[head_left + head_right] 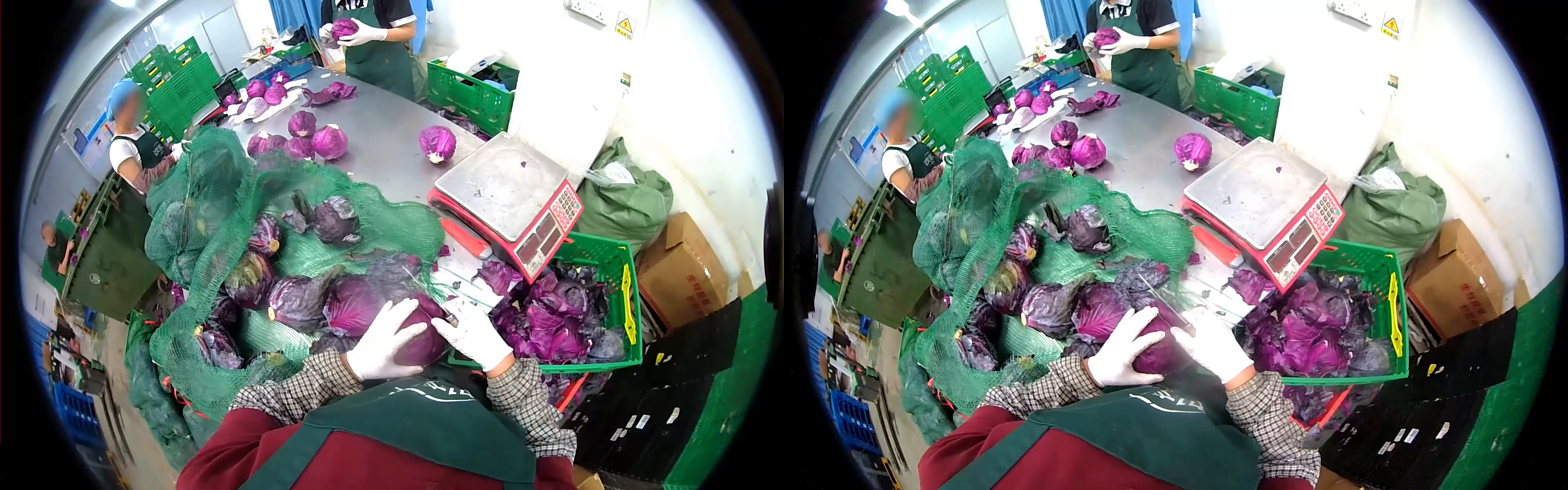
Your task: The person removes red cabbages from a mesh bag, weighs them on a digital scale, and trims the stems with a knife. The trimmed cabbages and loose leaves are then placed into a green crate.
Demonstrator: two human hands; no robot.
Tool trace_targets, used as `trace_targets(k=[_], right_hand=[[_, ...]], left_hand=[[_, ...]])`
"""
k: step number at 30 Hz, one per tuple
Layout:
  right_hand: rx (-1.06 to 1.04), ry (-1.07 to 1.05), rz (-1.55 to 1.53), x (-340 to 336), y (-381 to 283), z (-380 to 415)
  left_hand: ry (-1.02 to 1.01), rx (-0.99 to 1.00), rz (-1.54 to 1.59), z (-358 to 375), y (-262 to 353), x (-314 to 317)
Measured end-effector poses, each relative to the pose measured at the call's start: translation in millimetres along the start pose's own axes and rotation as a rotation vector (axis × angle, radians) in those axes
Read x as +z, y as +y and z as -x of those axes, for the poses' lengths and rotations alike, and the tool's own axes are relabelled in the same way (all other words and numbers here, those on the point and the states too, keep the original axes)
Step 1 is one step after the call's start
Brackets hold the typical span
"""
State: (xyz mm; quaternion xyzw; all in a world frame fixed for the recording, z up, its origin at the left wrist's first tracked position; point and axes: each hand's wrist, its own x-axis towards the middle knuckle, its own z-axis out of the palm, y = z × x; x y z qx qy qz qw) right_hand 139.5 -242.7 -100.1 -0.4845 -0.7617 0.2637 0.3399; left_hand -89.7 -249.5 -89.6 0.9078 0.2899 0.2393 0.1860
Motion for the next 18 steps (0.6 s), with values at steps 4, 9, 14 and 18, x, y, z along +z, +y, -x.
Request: trace_targets(k=[4,9,14,18], right_hand=[[-0.046,-0.001,0.161,-5.6,-18.8,-3.5],[0.053,0.155,0.290,10.9,-3.4,-13.2],[0.050,0.238,0.251,19.4,35.4,-17.5],[0.137,0.209,0.030,12.2,11.1,-19.5]], left_hand=[[-0.001,0.002,0.006,-1.2,-1.7,-1.6],[-0.010,0.017,0.011,3.1,-4.2,-3.5],[-0.023,0.023,0.030,4.3,-8.0,-4.1],[-0.042,-0.002,0.027,1.1,-9.3,-5.0]])
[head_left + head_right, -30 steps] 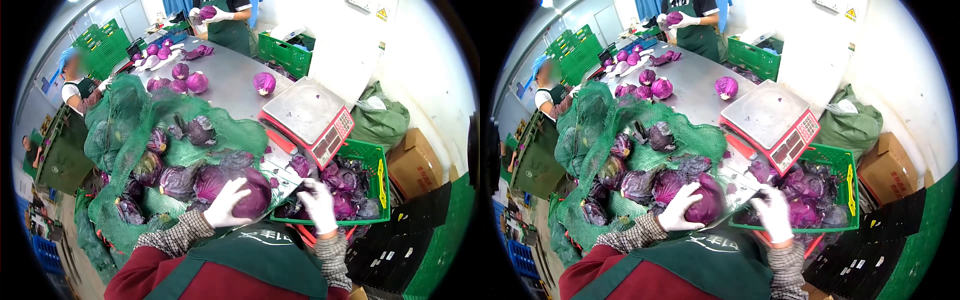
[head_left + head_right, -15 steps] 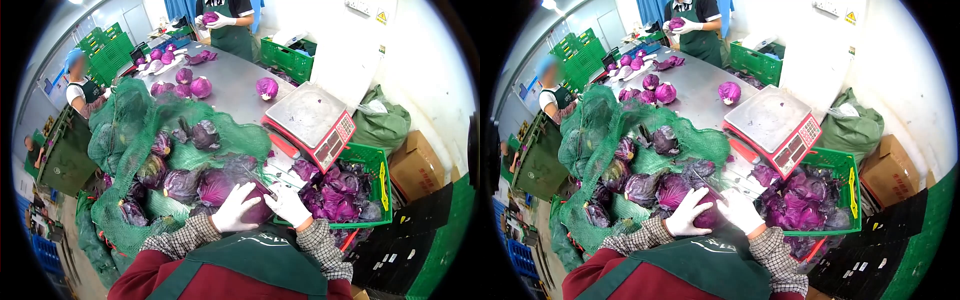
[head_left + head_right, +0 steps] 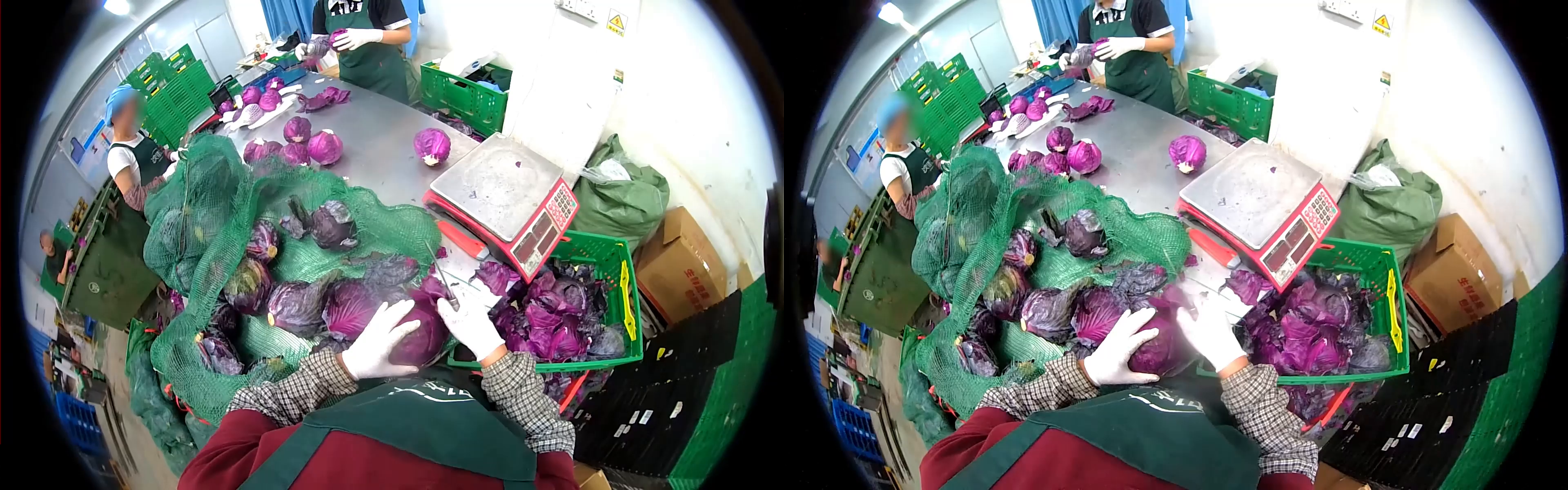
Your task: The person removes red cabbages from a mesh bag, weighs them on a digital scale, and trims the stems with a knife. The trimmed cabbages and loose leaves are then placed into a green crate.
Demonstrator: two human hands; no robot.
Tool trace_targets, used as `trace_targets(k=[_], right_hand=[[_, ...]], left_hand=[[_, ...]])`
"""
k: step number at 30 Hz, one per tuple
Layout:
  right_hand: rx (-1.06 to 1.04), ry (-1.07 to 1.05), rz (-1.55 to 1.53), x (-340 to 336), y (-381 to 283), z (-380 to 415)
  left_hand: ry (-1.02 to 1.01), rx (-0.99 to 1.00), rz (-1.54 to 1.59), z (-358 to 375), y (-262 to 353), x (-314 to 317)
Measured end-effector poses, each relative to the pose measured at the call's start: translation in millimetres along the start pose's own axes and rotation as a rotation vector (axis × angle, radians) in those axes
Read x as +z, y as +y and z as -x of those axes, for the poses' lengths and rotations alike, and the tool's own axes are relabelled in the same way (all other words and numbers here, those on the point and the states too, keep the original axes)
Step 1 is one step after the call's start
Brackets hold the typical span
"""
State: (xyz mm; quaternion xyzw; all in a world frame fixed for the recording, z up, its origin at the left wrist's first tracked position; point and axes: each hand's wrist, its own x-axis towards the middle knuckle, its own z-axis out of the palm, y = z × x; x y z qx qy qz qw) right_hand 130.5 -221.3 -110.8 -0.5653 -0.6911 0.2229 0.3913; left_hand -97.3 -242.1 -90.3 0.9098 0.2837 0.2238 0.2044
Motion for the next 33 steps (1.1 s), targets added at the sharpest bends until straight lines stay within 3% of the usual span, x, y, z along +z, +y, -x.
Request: trace_targets(k=[2,5,6,7,9,10,11,13,14,15,17,20,22,23,25,29,31,33], right_hand=[[0.013,-0.100,-0.150,-18.5,-35.8,-1.7],[-0.038,-0.061,0.091,8.6,7.3,-1.3],[0.051,-0.157,0.262,4.2,36.0,-6.5],[0.035,-0.134,0.254,11.0,54.2,-1.8],[-0.089,0.174,0.052,29.2,61.8,9.3],[-0.065,0.139,0.042,11.4,26.3,9.2],[0.142,-0.102,-0.099,-8.0,-6.3,3.9],[0.028,-0.094,-0.190,8.6,-11.5,1.8],[-0.088,0.020,-0.083,21.1,-13.5,-1.2],[0.027,-0.045,-0.115,21.0,-11.8,-2.0],[0.257,-0.181,-0.169,-1.1,-28.3,-8.8],[-0.136,0.256,0.156,31.0,54.3,11.6],[0.083,0.322,-0.045,17.5,68.9,23.0],[0.368,0.185,-0.276,-10.9,54.5,33.0],[0.325,0.198,-0.149,-56.7,34.1,48.4],[0.471,0.388,-0.117,-100.4,70.6,76.8],[0.585,0.526,-0.097,-122.1,100.1,86.1],[0.621,0.647,-0.099,-141.1,126.4,99.3]], left_hand=[[-0.007,-0.003,-0.004,0.3,1.9,-0.5],[-0.024,-0.027,-0.011,-1.2,1.0,-2.7],[-0.042,-0.010,0.005,1.3,1.2,-6.0],[-0.043,0.024,0.011,3.7,-1.5,-6.6],[-0.117,-0.035,-0.004,3.3,2.3,-19.2],[-0.095,-0.073,0.015,3.4,1.9,-23.3],[-0.160,-0.130,-0.070,-0.8,6.8,-32.0],[-0.242,-0.075,-0.246,-11.0,18.8,-45.0],[-0.310,-0.040,-0.351,-14.5,26.5,-48.7],[-0.367,-0.047,-0.413,-14.5,29.6,-48.9],[-0.306,-0.039,-0.180,-2.1,5.8,-46.3],[-0.142,-0.172,0.096,25.2,-25.1,-49.7],[0.024,-0.379,0.370,40.0,-36.6,-42.6],[0.068,-0.517,0.481,40.0,-36.2,-40.8],[0.201,-0.627,0.873,33.1,-35.0,-33.4],[0.143,-0.356,0.768,-11.8,1.3,-32.2],[0.172,-0.431,0.926,-25.2,4.7,-16.5],[0.233,-0.512,0.862,-29.4,-4.5,-4.7]])
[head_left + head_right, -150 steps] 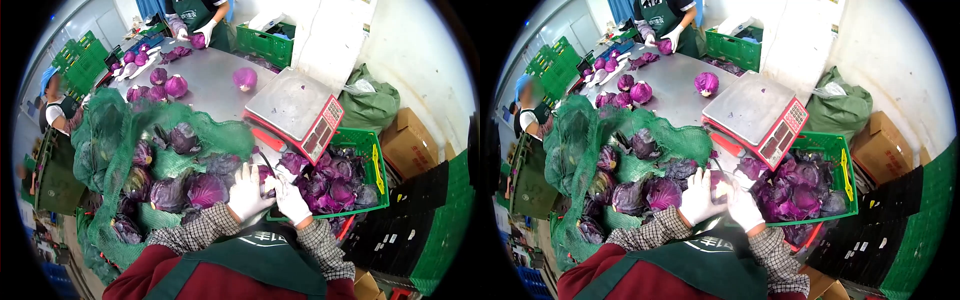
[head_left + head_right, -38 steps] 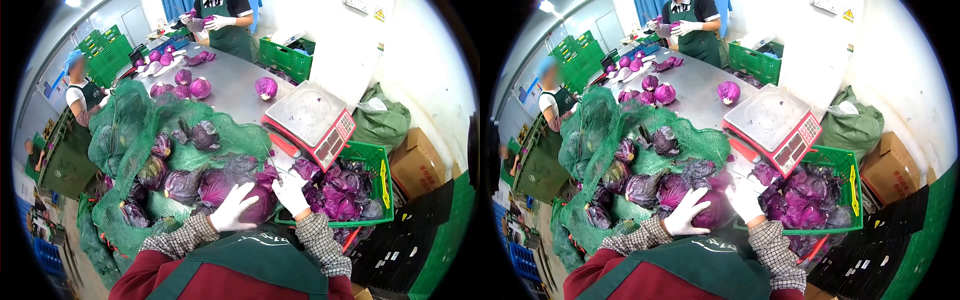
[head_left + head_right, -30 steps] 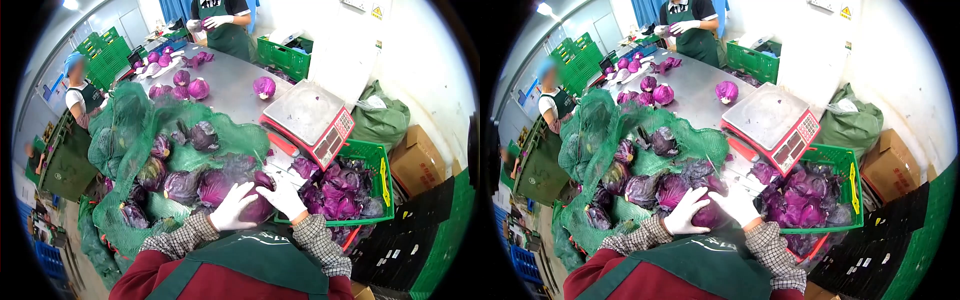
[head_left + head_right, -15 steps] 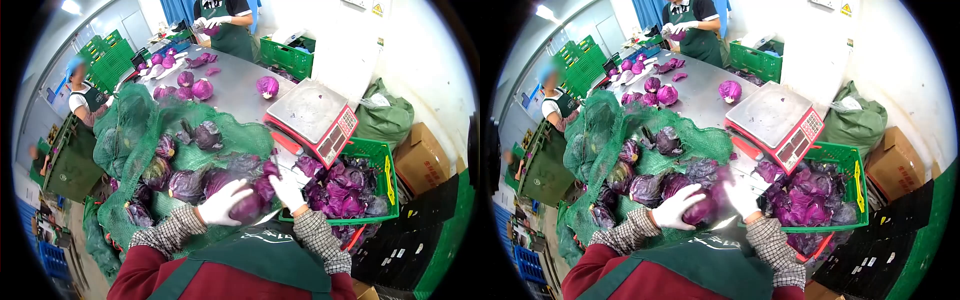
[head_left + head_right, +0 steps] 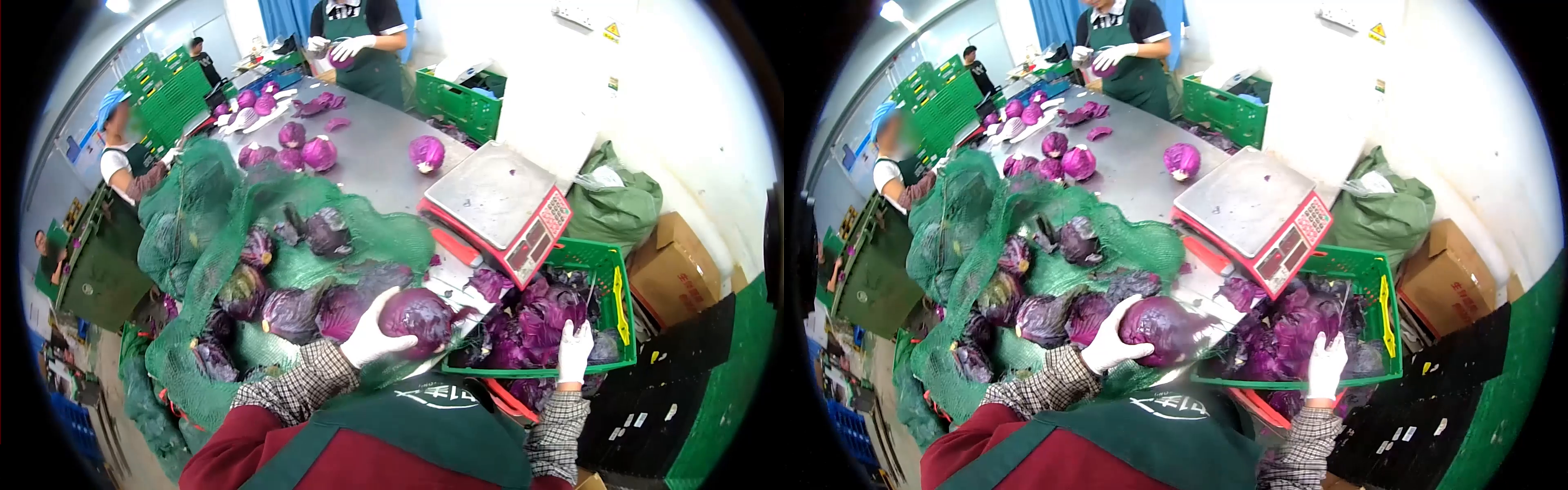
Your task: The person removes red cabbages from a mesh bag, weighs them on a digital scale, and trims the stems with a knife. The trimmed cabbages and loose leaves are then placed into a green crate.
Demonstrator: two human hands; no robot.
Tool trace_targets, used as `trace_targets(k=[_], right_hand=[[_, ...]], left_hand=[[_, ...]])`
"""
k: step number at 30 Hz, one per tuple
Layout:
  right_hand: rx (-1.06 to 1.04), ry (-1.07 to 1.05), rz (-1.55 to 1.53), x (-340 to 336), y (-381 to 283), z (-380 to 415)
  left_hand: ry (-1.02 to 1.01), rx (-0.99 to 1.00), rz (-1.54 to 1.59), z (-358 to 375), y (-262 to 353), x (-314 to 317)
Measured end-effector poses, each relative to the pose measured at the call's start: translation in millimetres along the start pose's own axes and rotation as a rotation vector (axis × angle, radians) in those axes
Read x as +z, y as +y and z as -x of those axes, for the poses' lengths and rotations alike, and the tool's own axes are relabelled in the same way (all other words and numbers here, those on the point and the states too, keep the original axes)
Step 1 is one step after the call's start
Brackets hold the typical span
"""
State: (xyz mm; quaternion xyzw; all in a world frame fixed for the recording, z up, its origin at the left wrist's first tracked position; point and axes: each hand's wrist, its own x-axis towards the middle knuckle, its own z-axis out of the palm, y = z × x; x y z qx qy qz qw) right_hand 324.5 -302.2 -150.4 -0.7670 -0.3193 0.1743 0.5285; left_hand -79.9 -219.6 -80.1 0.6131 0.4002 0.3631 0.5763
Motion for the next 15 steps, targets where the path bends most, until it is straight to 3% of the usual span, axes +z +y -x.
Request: trace_targets(k=[1,2,4,6,8,10,15], right_hand=[[-0.036,-0.125,0.154,-10.4,-5.6,-2.2],[-0.288,-0.100,0.261,-8.4,-6.6,4.6],[-0.343,-0.097,0.199,12.6,-42.7,29.1],[-0.522,-0.245,0.087,48.6,-76.1,56.9],[-0.393,-0.537,0.032,76.6,-108.6,89.4],[-0.569,-0.547,0.057,101.2,-120.2,105.0],[-0.647,-0.589,0.215,112.0,-122.0,105.9]], left_hand=[[0.045,-0.025,-0.072,-2.9,-1.1,2.9],[0.051,0.007,-0.271,-6.8,-4.6,4.5],[0.066,0.073,-0.664,-19.8,-10.8,8.5],[-0.006,0.050,-0.851,-26.1,3.6,20.3],[-0.038,-0.001,-0.960,-25.0,19.8,31.3],[-0.016,-0.005,-0.981,-21.1,18.9,34.0],[0.031,0.006,-0.997,-14.9,20.9,41.2]])
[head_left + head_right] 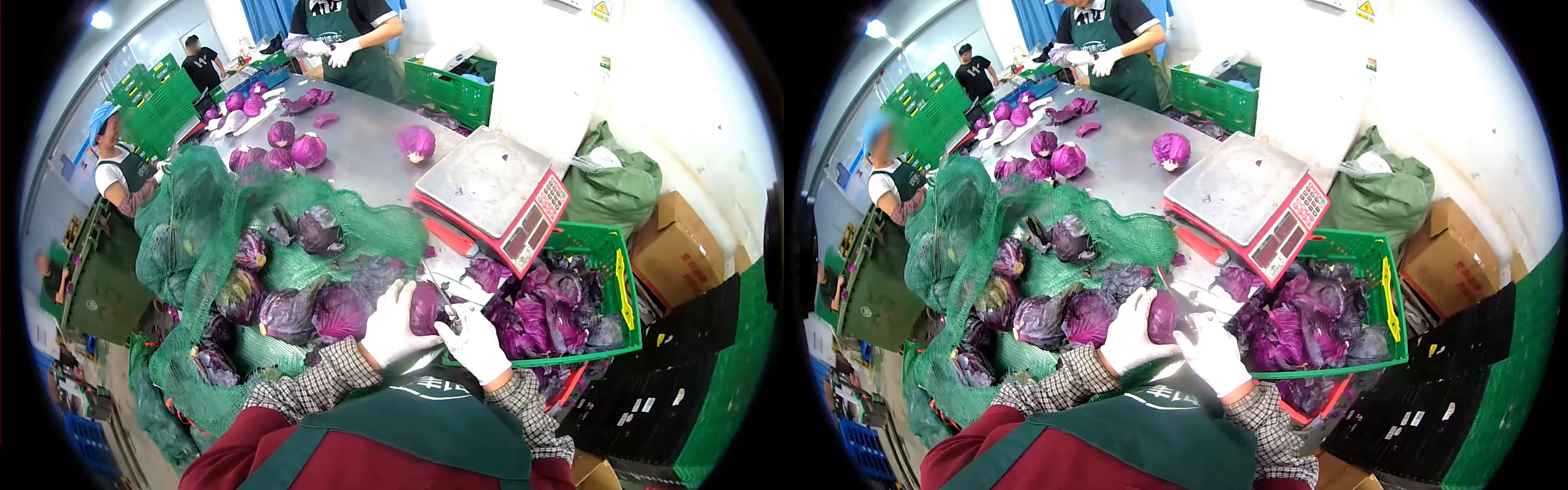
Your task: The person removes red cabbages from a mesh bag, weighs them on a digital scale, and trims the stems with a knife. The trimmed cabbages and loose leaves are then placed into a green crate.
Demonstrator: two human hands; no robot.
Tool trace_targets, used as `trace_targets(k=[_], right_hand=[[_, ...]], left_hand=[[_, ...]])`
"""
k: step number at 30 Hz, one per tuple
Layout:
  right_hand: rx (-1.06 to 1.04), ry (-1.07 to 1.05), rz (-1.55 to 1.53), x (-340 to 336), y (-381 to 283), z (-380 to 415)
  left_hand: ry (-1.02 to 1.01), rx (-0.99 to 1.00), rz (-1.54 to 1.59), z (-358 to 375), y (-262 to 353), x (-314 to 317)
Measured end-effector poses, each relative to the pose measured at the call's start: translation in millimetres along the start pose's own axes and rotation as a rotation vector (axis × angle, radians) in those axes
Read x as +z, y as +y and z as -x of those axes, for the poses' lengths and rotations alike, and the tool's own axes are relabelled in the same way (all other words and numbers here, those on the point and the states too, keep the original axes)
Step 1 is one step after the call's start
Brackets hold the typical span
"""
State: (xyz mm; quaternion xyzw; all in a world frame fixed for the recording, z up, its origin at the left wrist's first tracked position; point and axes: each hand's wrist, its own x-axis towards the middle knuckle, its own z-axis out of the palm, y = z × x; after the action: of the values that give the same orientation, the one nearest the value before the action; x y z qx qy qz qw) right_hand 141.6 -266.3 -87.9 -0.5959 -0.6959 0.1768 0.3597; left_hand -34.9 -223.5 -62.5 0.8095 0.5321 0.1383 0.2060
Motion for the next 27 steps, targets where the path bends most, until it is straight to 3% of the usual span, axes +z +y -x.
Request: trace_targets(k=[2,13,17,18,21,25,26,27], right_hand=[[-0.079,0.010,0.090,-1.0,-0.7,1.6],[0.041,0.039,0.097,-2.1,-6.4,3.4],[0.153,0.298,0.013,2.7,60.7,2.3],[0.289,0.317,-0.019,3.6,86.9,11.9],[0.324,0.408,0.057,10.1,186.2,50.2],[0.183,0.533,-0.145,-4.3,140.3,41.1],[0.125,0.466,-0.120,-14.8,103.9,28.6],[0.176,0.328,-0.414,-13.8,75.2,16.6]], left_hand=[[0.002,-0.016,0.007,-0.9,4.1,1.8],[0.027,0.035,-0.042,3.6,8.5,4.8],[0.096,0.155,0.083,4.9,-33.8,12.0],[0.081,0.145,0.244,7.5,-46.1,8.9],[-0.027,0.023,0.686,25.1,-76.3,-0.9],[-0.055,-0.049,0.653,42.6,-93.6,-8.4],[-0.088,-0.068,0.644,43.0,-91.6,-12.7],[-0.120,-0.084,0.635,42.3,-89.4,-18.6]])
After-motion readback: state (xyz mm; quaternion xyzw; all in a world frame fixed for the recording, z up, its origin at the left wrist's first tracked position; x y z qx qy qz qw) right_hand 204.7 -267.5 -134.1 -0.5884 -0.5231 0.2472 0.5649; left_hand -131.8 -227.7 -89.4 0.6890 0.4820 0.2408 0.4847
